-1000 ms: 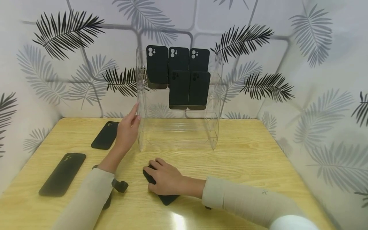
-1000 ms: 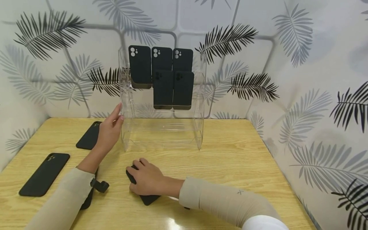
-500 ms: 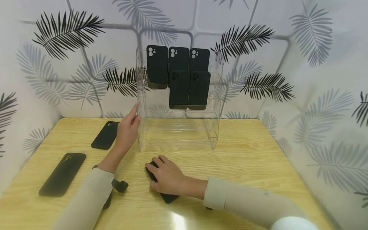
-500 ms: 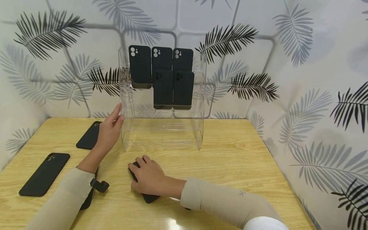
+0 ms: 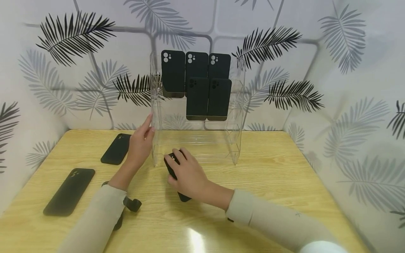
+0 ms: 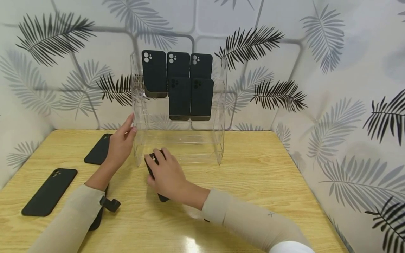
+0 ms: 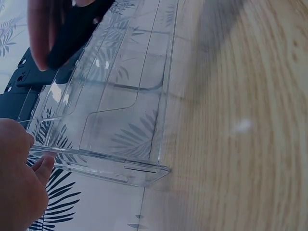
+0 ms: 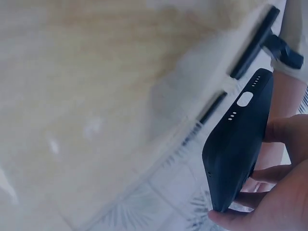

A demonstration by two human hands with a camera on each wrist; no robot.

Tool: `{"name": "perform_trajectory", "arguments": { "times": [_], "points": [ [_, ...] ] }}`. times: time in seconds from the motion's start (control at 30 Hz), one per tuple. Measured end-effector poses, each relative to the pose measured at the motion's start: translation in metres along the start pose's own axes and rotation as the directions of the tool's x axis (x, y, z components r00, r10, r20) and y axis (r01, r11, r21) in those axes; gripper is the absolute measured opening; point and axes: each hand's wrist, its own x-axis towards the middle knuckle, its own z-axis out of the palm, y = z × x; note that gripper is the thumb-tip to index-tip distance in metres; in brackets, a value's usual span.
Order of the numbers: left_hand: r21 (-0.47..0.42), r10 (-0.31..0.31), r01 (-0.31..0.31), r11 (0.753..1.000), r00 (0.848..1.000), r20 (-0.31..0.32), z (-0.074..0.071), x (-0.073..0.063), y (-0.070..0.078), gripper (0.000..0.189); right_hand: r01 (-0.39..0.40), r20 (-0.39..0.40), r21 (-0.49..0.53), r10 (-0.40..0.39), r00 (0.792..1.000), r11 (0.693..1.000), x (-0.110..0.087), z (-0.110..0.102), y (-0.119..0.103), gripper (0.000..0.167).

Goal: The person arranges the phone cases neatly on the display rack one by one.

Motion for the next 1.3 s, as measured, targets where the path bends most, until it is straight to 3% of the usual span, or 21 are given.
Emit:
{"name": "perform_trajectory", "arguments": {
  "times": [0.5,0.93,1.3],
  "points": [
    [0.001,-0.014,0.014,1.0,1.0,-0.007,0.002,0.001,-0.002,0.055,-0.123,-0.142,0.04,0.128,0.982,0.992,0.029,-0.015,0.029,0.056],
    [-0.004,0.003,-0.003,1.0,1.0,-0.006,0.003,0.0,-0.001,0.053,-0.166,-0.241,0.022,0.166,0.956,0.986,0.061,-0.018,0.045,0.055],
    [0.007,0.012,-0.012,1.0,1.0,-0.02,0.002,-0.001,0.001,0.053,-0.23,-0.316,-0.004,0.217,0.924,0.973,0.104,-0.029,0.056,0.059]
  ]
}}
